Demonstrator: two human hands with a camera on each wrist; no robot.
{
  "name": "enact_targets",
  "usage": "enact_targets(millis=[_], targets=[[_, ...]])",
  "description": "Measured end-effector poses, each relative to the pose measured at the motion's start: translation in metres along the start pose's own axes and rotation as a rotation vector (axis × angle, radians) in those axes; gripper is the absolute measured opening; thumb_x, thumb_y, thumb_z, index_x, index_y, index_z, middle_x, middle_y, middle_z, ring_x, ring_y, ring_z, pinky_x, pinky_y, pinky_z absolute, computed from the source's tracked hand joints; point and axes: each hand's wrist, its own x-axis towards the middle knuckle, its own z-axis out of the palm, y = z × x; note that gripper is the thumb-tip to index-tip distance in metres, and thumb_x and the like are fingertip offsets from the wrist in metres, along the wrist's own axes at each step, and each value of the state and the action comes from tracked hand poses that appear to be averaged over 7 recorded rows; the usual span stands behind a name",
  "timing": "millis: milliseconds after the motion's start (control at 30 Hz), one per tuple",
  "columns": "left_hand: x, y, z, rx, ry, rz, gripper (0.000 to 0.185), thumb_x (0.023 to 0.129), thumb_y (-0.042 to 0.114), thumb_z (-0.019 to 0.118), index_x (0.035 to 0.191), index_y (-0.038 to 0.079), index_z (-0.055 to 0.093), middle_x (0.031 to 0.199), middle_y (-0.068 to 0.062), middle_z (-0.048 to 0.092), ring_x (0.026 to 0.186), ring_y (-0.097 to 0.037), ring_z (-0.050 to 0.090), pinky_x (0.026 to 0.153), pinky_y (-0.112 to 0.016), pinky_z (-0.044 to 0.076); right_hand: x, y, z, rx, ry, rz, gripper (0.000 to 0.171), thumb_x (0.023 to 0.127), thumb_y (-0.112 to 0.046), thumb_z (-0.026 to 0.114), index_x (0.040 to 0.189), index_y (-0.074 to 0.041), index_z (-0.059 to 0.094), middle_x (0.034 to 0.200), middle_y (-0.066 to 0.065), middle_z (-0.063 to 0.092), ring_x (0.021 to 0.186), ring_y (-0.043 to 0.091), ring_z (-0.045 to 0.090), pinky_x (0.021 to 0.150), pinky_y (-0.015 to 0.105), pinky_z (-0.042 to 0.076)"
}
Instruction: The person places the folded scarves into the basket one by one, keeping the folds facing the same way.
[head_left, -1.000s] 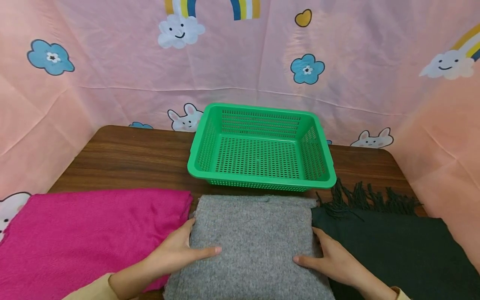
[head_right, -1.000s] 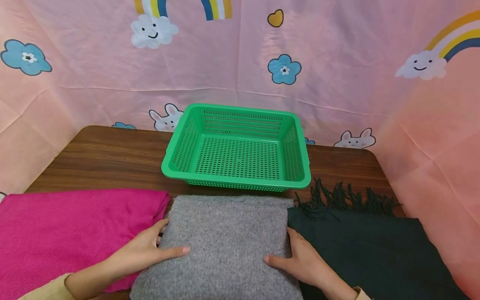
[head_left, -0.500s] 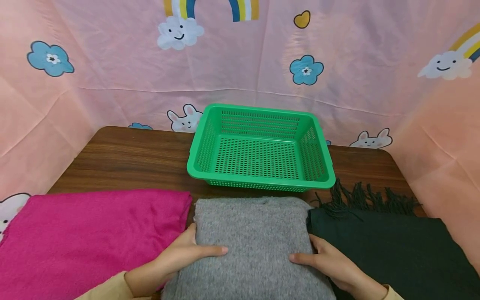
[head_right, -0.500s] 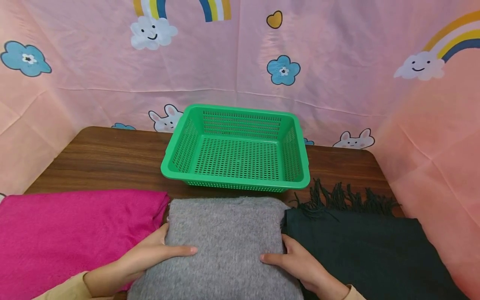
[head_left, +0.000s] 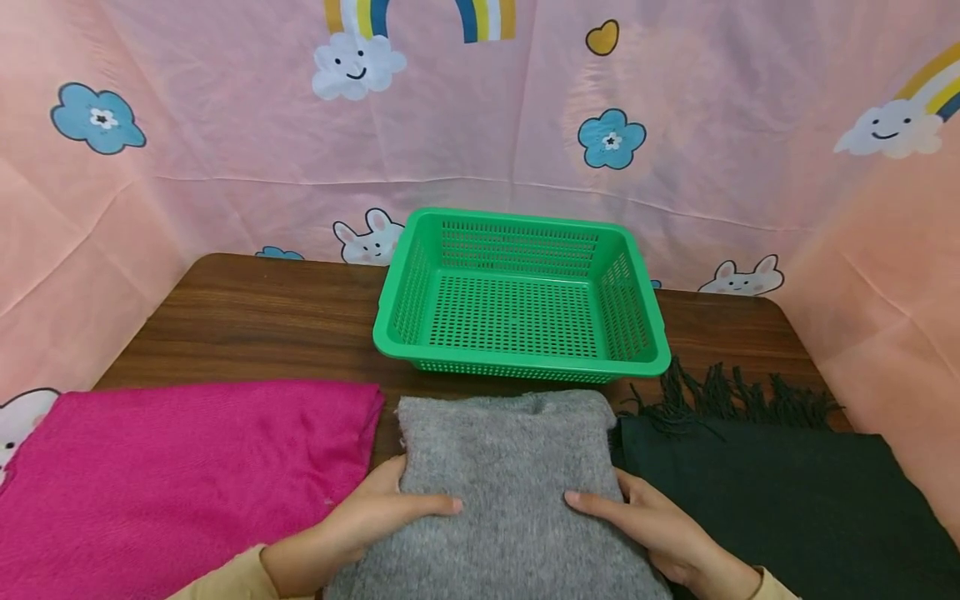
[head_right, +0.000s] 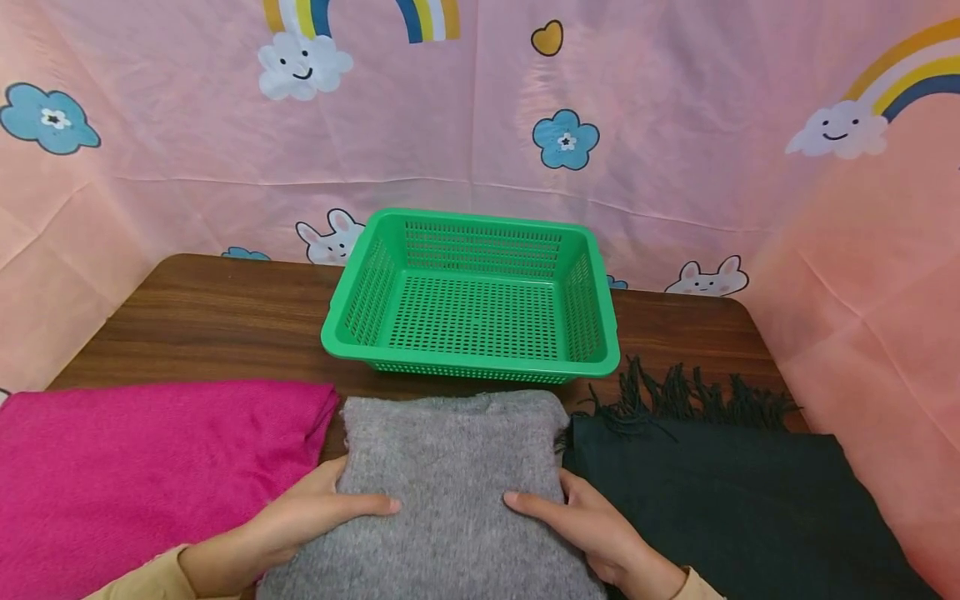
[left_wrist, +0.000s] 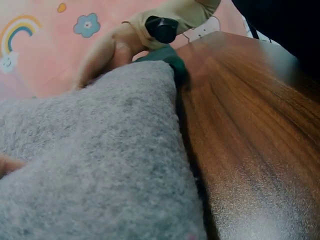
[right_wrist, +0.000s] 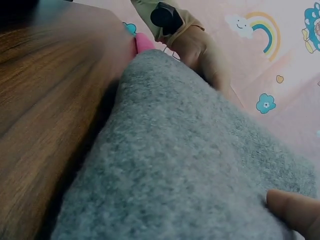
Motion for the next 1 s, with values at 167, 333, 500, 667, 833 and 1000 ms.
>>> enact_targets(millis=[167, 333, 500, 667, 833, 1000], targets=[[-0.002, 0.003, 0.002, 0.008, -0.006, 0.011, 0.066, 0.080, 0.023, 0.077, 0.135, 0.006, 0.044, 0.123, -0.006, 0.061, 0.105, -0.018, 0.059, 0.084, -0.030, 0.050, 0.001, 0.000, 0.000, 0.007, -0.015, -0.014, 0.081, 0.095, -0.034, 0.059, 0.149, 0.004, 0.012, 0.135, 0.021, 0.047, 0.106, 0.024, 0.061, 0.087, 0.043, 0.052], [-0.004, 0.005, 0.002, 0.021, -0.027, 0.046, 0.067, 0.083, 0.025, 0.075, 0.137, 0.006, 0.041, 0.128, -0.006, 0.058, 0.113, -0.020, 0.055, 0.092, -0.036, 0.048, 0.001, 0.000, 0.000, 0.006, -0.033, -0.036, 0.081, 0.094, -0.032, 0.061, 0.149, 0.002, 0.012, 0.135, 0.021, 0.046, 0.108, 0.024, 0.059, 0.088, 0.041, 0.051], [-0.006, 0.006, 0.001, 0.004, -0.080, 0.099, 0.068, 0.087, 0.026, 0.071, 0.140, 0.004, 0.036, 0.134, -0.009, 0.053, 0.121, -0.023, 0.051, 0.098, -0.041, 0.045, 0.001, 0.001, 0.001, -0.005, -0.025, -0.045, 0.081, 0.094, -0.030, 0.061, 0.150, 0.000, 0.011, 0.138, 0.022, 0.044, 0.109, 0.025, 0.058, 0.088, 0.042, 0.051], [-0.007, 0.005, 0.000, -0.017, -0.114, 0.129, 0.069, 0.089, 0.025, 0.068, 0.142, 0.002, 0.032, 0.138, -0.011, 0.049, 0.124, -0.025, 0.048, 0.101, -0.042, 0.044, 0.002, 0.003, -0.001, 0.004, -0.014, -0.047, 0.081, 0.093, -0.029, 0.062, 0.150, 0.001, 0.011, 0.136, 0.021, 0.047, 0.107, 0.024, 0.060, 0.087, 0.043, 0.052], [-0.007, 0.003, -0.005, -0.022, -0.122, 0.134, 0.068, 0.090, 0.024, 0.068, 0.142, 0.002, 0.030, 0.139, -0.012, 0.048, 0.124, -0.025, 0.047, 0.099, -0.037, 0.044, 0.001, 0.005, -0.005, 0.029, -0.020, -0.069, 0.078, 0.094, -0.027, 0.061, 0.148, 0.004, 0.015, 0.128, 0.015, 0.055, 0.104, 0.024, 0.062, 0.087, 0.041, 0.053], [-0.008, 0.000, -0.011, -0.029, -0.084, 0.112, 0.068, 0.089, 0.025, 0.069, 0.141, 0.004, 0.033, 0.134, -0.010, 0.051, 0.120, -0.022, 0.051, 0.094, -0.033, 0.046, -0.005, 0.006, -0.011, 0.030, 0.046, -0.055, 0.076, 0.093, -0.029, 0.063, 0.147, 0.002, 0.020, 0.125, 0.013, 0.057, 0.102, 0.024, 0.062, 0.086, 0.040, 0.053]])
